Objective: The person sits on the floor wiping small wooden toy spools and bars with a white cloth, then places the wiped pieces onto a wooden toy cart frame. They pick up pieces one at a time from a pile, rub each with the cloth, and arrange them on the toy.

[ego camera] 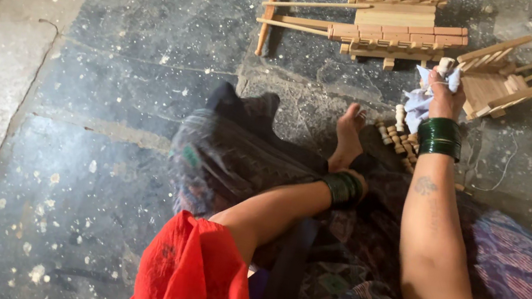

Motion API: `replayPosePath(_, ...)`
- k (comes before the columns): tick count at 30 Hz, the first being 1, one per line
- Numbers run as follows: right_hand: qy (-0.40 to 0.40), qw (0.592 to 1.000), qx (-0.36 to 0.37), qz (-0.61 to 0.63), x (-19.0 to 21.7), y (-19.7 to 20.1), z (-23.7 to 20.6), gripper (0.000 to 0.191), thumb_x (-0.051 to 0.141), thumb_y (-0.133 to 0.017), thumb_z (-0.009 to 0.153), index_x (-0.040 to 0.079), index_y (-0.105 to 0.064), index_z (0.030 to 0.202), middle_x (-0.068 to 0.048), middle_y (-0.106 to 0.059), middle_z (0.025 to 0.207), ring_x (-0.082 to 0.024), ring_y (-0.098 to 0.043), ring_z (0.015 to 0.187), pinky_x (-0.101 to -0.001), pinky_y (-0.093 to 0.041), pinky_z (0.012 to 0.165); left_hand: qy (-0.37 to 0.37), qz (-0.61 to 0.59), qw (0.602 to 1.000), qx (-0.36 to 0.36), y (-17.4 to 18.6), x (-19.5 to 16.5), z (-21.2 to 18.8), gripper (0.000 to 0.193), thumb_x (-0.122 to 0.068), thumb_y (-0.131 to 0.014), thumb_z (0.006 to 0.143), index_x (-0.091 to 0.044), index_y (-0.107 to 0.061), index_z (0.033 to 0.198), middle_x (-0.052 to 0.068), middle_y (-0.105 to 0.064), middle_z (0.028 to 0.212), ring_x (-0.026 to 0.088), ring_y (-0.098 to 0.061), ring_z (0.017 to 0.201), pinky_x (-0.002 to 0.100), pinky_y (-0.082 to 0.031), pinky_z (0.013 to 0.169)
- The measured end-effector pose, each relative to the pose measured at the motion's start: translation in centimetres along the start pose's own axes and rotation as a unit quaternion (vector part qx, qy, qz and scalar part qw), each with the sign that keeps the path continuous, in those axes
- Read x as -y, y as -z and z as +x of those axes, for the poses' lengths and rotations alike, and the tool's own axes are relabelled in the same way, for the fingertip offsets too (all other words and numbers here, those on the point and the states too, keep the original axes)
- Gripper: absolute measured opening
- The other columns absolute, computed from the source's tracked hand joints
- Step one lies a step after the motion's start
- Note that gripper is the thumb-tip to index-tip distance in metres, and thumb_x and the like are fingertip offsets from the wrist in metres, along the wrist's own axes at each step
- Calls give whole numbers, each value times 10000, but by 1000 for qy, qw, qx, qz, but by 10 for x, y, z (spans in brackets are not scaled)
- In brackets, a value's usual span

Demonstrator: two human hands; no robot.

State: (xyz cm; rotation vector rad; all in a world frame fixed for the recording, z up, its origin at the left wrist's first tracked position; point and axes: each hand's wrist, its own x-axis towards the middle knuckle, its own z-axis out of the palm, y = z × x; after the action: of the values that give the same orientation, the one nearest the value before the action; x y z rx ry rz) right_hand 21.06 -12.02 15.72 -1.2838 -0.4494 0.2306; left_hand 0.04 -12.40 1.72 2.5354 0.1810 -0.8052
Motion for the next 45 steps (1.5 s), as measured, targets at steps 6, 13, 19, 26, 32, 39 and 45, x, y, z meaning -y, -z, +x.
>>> replayPosePath(6,-12,999,32,29,13,-19,3,376,97,-820,891,-23,-675,1216,-65,-726,1138,-157,-677,1016,-289,-547,917,40,76,995,-55,43,-18,-3,896,-761,-528,720,-153,-553,1378,109,-523,1414,283,-492,1321,493,-386,1094)
replayPosePath(13,-11,999,39,30,30,-30,3,404,123,-836,889,-33,-681,1228,-76,-726,1139,-163,-669,985,-297,-550,881,138,230,945,-190,128,-19,-62,946,-808,-517,723,-160,-532,1412,99,-512,1456,270,-475,1362,485,-360,1132)
replayPosePath(19,-20,999,17,20,41,-21,3,406,143,-814,887,-18,-678,1234,-107,-755,1124,-195,-724,951,-319,-592,848,174,297,923,-173,153,-32,-96,989,-848,-507,726,-165,-515,1441,91,-502,1492,260,-461,1397,479,-337,1164)
replayPosePath(26,17,999,37,12,32,-13,7,378,116,-833,896,-30,-693,1216,-120,-760,1128,-196,-725,979,-305,-591,882,64,-78,965,-243,90,-22,-43,857,-786,-469,830,-176,-617,1414,82,-603,1470,256,-552,1383,457,-401,1181)
replayPosePath(32,-7,997,66,-31,23,-3,3,354,109,-844,898,-18,-708,1200,-88,-746,1120,-157,-694,951,-290,-569,859,4,-143,976,-163,55,-23,-1,778,-710,-504,843,-160,-632,1378,112,-616,1423,267,-582,1313,461,-435,1109)
replayPosePath(39,-16,978,63,-199,-16,-12,-16,500,179,-863,780,5,-673,1208,-76,-753,1060,-141,-708,904,-306,-568,797,7,-117,986,-119,19,-15,3,686,-621,-545,858,-140,-651,1336,147,-630,1369,279,-617,1231,466,-474,1025)
replayPosePath(45,10,947,149,-283,-35,-37,-47,489,256,-825,804,27,-673,1209,-80,-739,1056,-178,-699,928,-326,-555,806,20,-118,989,-82,16,-6,-9,607,-545,-580,871,-124,-666,1300,177,-643,1323,290,-647,1161,470,-507,954)
